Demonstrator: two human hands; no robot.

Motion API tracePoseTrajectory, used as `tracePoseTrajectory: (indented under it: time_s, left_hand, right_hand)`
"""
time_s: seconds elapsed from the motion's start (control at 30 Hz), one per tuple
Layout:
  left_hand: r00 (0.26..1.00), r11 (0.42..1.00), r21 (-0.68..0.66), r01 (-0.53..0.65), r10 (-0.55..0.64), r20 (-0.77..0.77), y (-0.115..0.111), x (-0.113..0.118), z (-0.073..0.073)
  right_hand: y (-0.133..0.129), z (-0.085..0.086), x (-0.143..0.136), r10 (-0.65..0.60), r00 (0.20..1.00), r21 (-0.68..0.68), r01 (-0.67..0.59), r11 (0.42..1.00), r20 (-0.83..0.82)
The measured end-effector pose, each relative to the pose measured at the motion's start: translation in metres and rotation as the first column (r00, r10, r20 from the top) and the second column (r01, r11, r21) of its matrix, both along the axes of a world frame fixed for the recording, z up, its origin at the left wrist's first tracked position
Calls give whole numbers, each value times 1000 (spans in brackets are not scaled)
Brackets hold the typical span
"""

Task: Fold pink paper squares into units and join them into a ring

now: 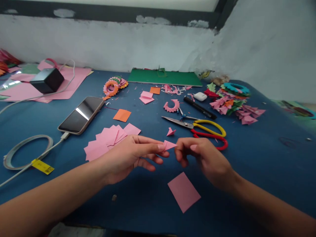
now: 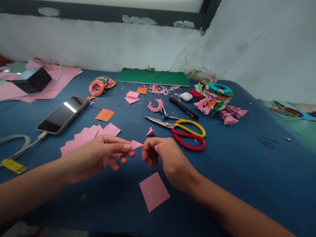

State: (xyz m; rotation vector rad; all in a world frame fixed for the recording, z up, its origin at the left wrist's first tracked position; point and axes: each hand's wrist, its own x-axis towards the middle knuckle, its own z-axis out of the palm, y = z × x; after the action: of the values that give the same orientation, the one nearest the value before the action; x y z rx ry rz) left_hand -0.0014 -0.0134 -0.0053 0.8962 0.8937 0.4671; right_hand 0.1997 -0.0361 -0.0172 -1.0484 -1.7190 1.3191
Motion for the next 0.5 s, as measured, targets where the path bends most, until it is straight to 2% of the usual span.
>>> tracePoseTrajectory:
  time_s: [0.07,0.13,0.2,0.23,0.27,0.3,0.37,0.4,0.43,0.47,0.5]
  left_hand:
    - [1000,1000,18,-17,17,-11,2,0,-1]
    - [999,996,90,-3,8,-51,2,0,-3]
    - [983,958,284,46,6,-181,1,0,-7]
    - [963,897,435,79,43,-265,0,0,-9]
    - [937,788,602,127,104,-334,-1,0,-11]
    - [914,628,756,186,172,-367,-2,0,-13]
    - [906,228,932,283,256,-338,-4,0,-15]
    - [918,38,951,306,252,-306,-5,0,-15]
    - [934,-122,943,309,223,-278,-6,-1,-15]
    - [947,-239,923,301,187,-260,-6,-1,-14]
    - [958,-322,904,282,155,-243,-6,-1,-13]
  right_hand:
    - [0,4,0,-66,998,9,66,998,-2]
    - [-1,10,-1,-121,993,19,121,992,-10]
    - [-2,13,-2,-161,987,45,161,986,-11]
    - [-3,13,-3,-179,984,73,179,981,-5]
    - [-3,12,-3,-199,980,109,197,974,2]
    - [-2,10,-4,-218,976,148,215,965,6]
    - [-1,6,-5,-247,969,209,243,947,-6]
    - [0,4,-5,-246,969,212,244,946,-17]
    - [1,2,-5,-227,974,199,227,953,-26]
    - [1,1,-5,-192,981,173,195,965,-31]
    - [0,1,-5,-146,989,142,150,978,-40]
